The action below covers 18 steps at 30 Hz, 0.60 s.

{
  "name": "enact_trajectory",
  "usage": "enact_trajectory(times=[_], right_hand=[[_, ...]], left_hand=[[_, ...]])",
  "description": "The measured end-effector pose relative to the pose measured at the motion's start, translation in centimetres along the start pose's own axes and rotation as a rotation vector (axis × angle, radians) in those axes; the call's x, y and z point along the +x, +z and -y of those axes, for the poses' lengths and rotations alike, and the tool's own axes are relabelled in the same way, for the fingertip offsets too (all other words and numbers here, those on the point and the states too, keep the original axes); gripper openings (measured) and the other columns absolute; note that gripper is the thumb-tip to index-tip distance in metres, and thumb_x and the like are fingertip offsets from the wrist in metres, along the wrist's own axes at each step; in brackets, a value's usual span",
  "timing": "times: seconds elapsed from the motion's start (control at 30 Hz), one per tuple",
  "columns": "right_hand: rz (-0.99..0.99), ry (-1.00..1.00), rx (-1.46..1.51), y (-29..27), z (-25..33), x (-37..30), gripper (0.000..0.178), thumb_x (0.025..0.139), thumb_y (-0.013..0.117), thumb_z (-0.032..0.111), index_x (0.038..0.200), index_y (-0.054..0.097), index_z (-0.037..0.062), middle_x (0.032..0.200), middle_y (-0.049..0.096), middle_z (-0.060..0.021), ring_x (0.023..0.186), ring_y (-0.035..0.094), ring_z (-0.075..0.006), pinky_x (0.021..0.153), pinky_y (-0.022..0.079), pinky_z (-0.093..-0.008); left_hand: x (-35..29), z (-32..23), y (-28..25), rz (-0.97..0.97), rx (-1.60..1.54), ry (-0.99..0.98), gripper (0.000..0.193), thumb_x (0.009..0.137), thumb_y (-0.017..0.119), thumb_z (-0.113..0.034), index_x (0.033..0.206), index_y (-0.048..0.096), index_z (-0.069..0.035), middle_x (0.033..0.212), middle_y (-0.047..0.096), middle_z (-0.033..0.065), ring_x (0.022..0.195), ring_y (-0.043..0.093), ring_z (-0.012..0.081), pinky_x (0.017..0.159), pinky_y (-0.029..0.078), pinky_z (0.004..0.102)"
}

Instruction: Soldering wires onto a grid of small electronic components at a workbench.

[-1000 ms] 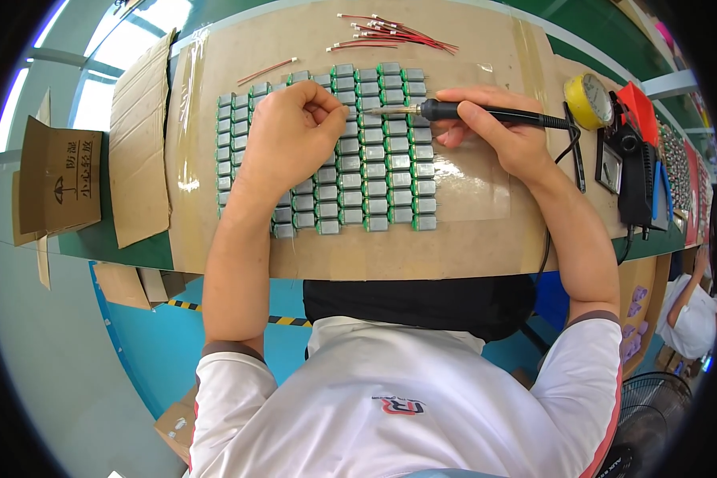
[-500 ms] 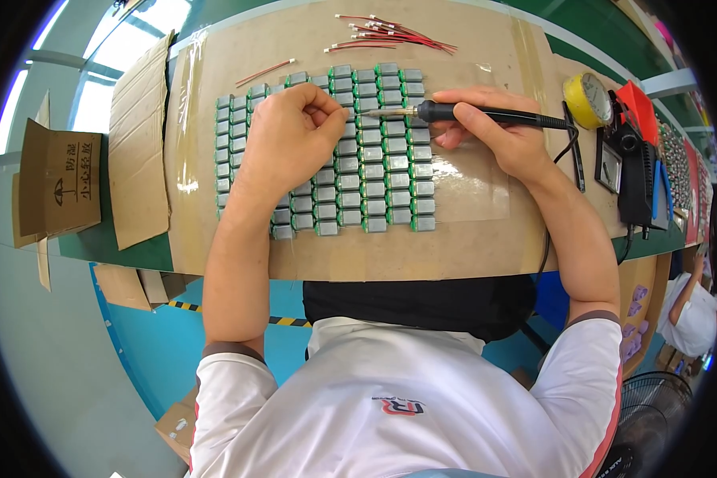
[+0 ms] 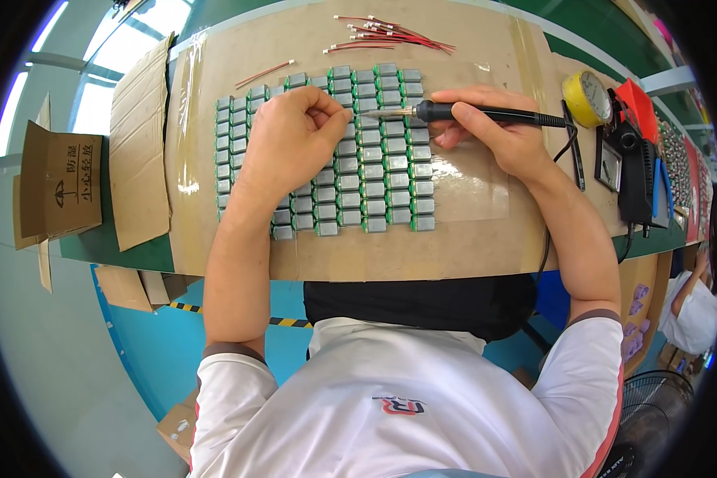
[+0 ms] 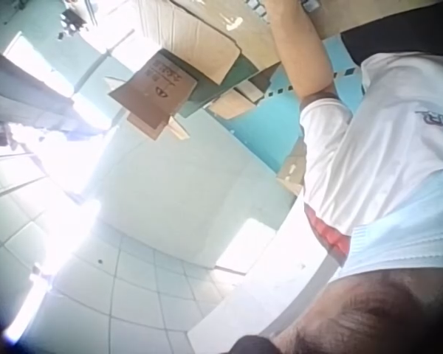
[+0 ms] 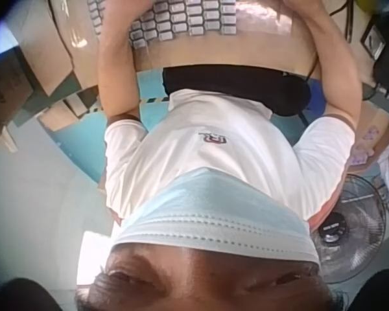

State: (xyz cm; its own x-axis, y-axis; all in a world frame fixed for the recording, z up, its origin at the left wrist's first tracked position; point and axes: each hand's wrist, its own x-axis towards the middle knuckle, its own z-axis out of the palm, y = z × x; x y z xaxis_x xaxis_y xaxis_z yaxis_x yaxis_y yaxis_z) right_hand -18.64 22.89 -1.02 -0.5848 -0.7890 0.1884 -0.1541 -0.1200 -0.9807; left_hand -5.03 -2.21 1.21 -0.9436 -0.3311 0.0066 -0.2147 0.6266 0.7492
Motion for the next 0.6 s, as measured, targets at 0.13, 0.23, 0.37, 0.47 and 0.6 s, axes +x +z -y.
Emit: enact_trajectory(times=[0.13, 0.23, 0.37, 0.47, 0.6], right_hand=[[0.003, 0.006, -0.008, -0.01, 0.02, -0.01, 0.023, 0.101, 0.064, 0.007, 0.120, 0.072, -0.0032, 0.100, 0.073, -0.0103, 0.079, 0.073, -0.0138, 0.072, 0.061, -0.0256], [-0.003, 0.004, 0.005, -0.10, -0.01, -0.11, 0.023, 0.101, 0.064, 0.007, 0.120, 0.072, -0.0031, 0.099, 0.073, -0.0103, 0.079, 0.073, -0.0139, 0.072, 0.061, -0.0260], [-0.001, 0.005, -0.006, 0.02, 0.00, 0.07, 0.023, 0.101, 0.064, 0.007, 0.120, 0.072, -0.0031, 0.099, 0.073, -0.0104, 0.079, 0.073, -0.0141, 0.072, 0.061, -0.0262], [0.000, -0.002, 0.005, -0.05, -0.10, 0.03, 0.023, 0.101, 0.064, 0.007, 0.120, 0.072, -0.0032, 0.099, 0.074, -0.0105, 0.078, 0.073, -0.0141, 0.072, 0.061, -0.0263], [-0.030, 0.013, 0.008, 0.13, 0.25, -0.08, 0.023, 0.101, 0.064, 0.008, 0.119, 0.073, -0.0034, 0.099, 0.074, -0.0103, 0.077, 0.072, -0.0138, 0.071, 0.061, -0.0266]], left_hand=[[-0.08, -0.14, -0.06, 0.013, 0.007, -0.005, 0.015, 0.089, 0.076, -0.011, 0.090, 0.073, 0.003, 0.071, 0.063, -0.0045, 0.062, 0.046, 0.0012, 0.056, 0.040, 0.0203], [0.05, 0.00, 0.13, 0.013, -0.001, 0.007, 0.015, 0.089, 0.076, -0.011, 0.091, 0.073, 0.003, 0.071, 0.064, -0.0041, 0.062, 0.047, 0.0013, 0.056, 0.040, 0.0204], [-0.05, 0.03, -0.01, 0.005, 0.011, 0.024, 0.015, 0.089, 0.076, -0.011, 0.091, 0.073, 0.003, 0.071, 0.065, -0.0036, 0.062, 0.047, 0.0015, 0.056, 0.041, 0.0207], [0.05, -0.16, 0.08, 0.002, 0.030, 0.025, 0.016, 0.088, 0.075, -0.013, 0.089, 0.074, 0.002, 0.072, 0.068, 0.0048, 0.063, 0.058, 0.0124, 0.061, 0.048, 0.0276], [0.04, 0.25, 0.09, -0.009, -0.017, 0.041, 0.018, 0.089, 0.074, -0.017, 0.090, 0.073, 0.001, 0.071, 0.071, 0.0103, 0.063, 0.068, 0.0196, 0.063, 0.054, 0.0327]])
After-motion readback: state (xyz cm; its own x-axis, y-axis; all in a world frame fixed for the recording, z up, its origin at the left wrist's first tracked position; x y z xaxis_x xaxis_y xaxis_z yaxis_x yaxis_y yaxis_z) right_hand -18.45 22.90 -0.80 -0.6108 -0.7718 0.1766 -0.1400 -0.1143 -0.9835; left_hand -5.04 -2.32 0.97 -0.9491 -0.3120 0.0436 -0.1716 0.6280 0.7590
